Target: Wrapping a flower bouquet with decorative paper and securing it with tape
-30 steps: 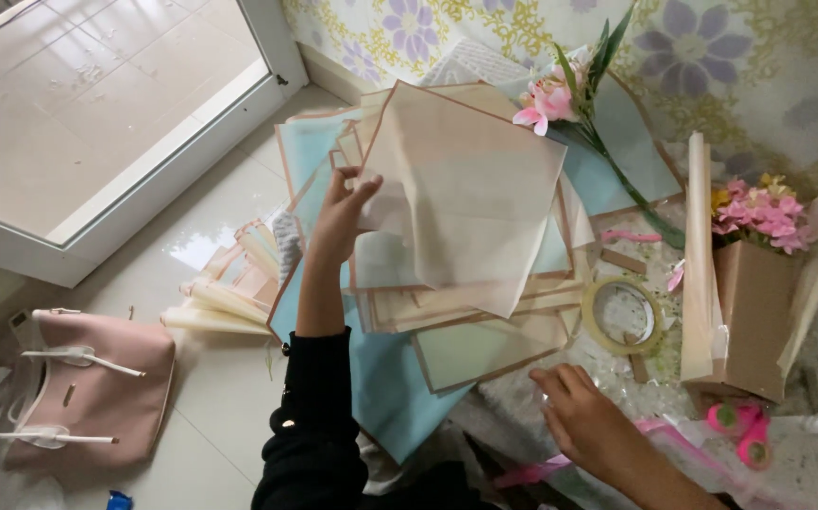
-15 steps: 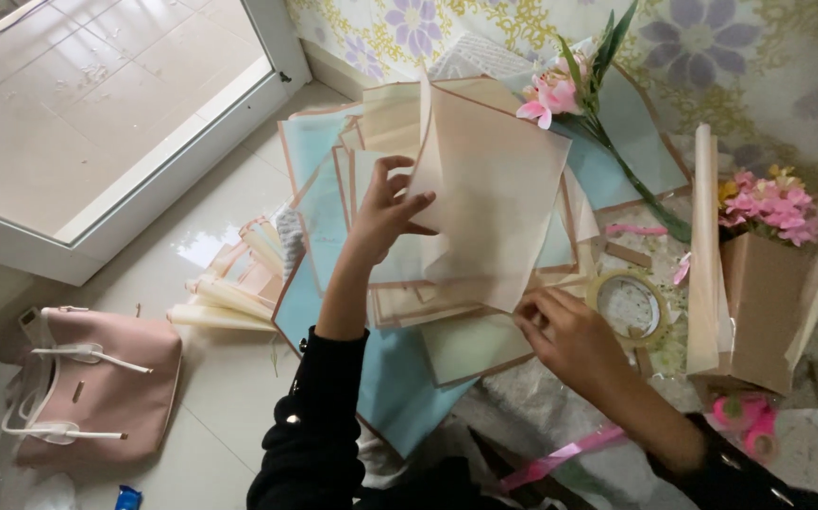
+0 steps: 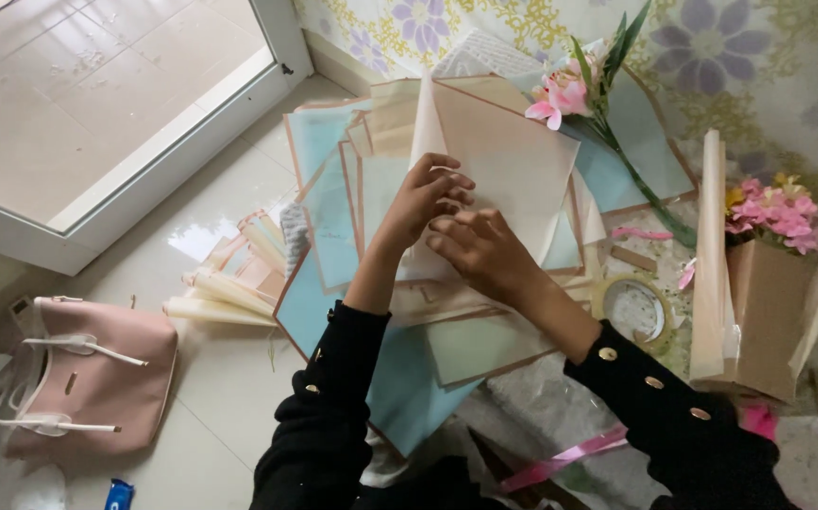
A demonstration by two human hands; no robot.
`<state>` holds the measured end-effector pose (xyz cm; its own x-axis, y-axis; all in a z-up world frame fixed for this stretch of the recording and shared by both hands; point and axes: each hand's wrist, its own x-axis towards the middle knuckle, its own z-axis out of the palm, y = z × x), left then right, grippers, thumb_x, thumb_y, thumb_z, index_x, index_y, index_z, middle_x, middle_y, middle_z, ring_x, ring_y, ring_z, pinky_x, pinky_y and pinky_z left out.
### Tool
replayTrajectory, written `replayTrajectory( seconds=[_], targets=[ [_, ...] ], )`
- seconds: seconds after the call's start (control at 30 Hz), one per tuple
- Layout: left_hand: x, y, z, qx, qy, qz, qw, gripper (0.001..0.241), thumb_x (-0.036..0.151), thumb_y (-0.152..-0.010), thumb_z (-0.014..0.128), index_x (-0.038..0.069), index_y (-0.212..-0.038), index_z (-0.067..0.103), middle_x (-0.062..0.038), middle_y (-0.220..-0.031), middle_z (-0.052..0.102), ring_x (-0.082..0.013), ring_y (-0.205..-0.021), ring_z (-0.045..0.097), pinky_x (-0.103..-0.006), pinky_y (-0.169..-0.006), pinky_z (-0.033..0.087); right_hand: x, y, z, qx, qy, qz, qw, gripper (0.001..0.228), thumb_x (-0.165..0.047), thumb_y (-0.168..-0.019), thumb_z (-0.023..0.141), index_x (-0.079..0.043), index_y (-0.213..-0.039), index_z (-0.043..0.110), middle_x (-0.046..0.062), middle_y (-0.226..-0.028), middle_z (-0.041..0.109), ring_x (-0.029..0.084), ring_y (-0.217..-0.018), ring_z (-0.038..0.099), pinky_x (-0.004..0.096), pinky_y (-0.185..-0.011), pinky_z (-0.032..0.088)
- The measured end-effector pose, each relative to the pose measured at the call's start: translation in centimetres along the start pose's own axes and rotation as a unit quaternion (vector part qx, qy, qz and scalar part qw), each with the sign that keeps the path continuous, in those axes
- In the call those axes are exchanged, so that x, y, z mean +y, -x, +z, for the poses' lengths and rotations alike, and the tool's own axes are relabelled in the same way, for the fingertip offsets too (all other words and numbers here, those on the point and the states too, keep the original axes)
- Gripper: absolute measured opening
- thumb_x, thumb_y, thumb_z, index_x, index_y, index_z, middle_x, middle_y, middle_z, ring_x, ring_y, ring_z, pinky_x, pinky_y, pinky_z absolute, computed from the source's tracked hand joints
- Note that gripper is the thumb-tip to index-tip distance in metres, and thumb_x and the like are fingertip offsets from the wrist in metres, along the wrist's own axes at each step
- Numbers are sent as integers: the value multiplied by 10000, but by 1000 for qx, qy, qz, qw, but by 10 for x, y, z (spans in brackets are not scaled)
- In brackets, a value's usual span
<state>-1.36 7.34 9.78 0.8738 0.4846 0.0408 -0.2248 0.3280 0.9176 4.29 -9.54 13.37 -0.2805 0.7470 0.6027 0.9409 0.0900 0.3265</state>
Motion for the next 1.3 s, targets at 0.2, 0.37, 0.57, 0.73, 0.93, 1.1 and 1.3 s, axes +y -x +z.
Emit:
replayTrajectory(
  seconds=[0.2, 0.37, 0.57, 0.73, 0.93, 1.1, 1.3],
  targets=[
    [0, 19, -33, 72, -60, 156, 983, 177, 70, -986, 538, 37, -1156, 574, -168, -1046, 694, -246, -982, 700, -373, -821, 604, 4, 0, 49, 3, -23, -13, 1000, 82, -147, -961, 653, -202, -901, 653, -46, -921, 616, 155, -963, 595, 333, -860, 443],
    [13, 78, -35, 44, -337, 190, 921, 338, 6, -805, 747, 71, -1108, 613, -142, -1076, 614, -343, -1082, 614, -441, -885, 569, 17, 13, 42, -12, -29, 19, 999, 78, -170, -877, 679, -182, -863, 603, -33, -898, 584, 173, -920, 586, 349, -843, 435],
    [-4, 95, 2, -21, -593, 206, 778, 573, 131, -632, 910, 111, -1098, 577, -89, -1093, 499, -315, -1059, 545, -434, -890, 562, 24, 33, 40, -20, -32, 51, 998, 129, -166, -847, 716, -198, -836, 591, -53, -855, 556, 156, -867, 583, 330, -810, 425],
    [-24, 87, 3, -17, -545, 223, 808, 353, 30, -774, 807, 73, -1016, 553, -90, -1060, 478, -346, -1040, 576, -421, -832, 576, 28, 41, 33, -2, -30, 67, 997, 145, -154, -848, 718, -207, -840, 584, -57, -866, 553, 159, -863, 578, 333, -804, 423],
    [-22, 90, 1, -24, -477, 212, 853, 154, 29, -842, 743, 95, -888, 611, -74, -1005, 572, -301, -962, 648, -392, -802, 572, 29, 46, 25, -7, -71, 95, 993, 130, -140, -808, 726, -189, -830, 607, -33, -865, 573, 183, -857, 577, 344, -822, 436],
    [-26, 86, 7, -24, -555, 233, 799, 263, 112, -752, 848, 95, -904, 634, -62, -1010, 571, -298, -991, 621, -394, -799, 578, 30, 56, 34, -12, -76, 100, 992, 139, -145, -795, 750, -185, -833, 622, -39, -862, 592, 182, -860, 592, 348, -826, 440],
    [-38, 76, -8, -37, -455, 164, 875, 121, 32, -841, 736, 82, -892, 639, -84, -927, 586, -293, -928, 659, -349, -759, 596, 34, 58, 27, -31, -78, 87, 993, 135, -114, -818, 713, -198, -840, 609, -46, -858, 572, 177, -873, 584, 344, -826, 432]
  ],
)
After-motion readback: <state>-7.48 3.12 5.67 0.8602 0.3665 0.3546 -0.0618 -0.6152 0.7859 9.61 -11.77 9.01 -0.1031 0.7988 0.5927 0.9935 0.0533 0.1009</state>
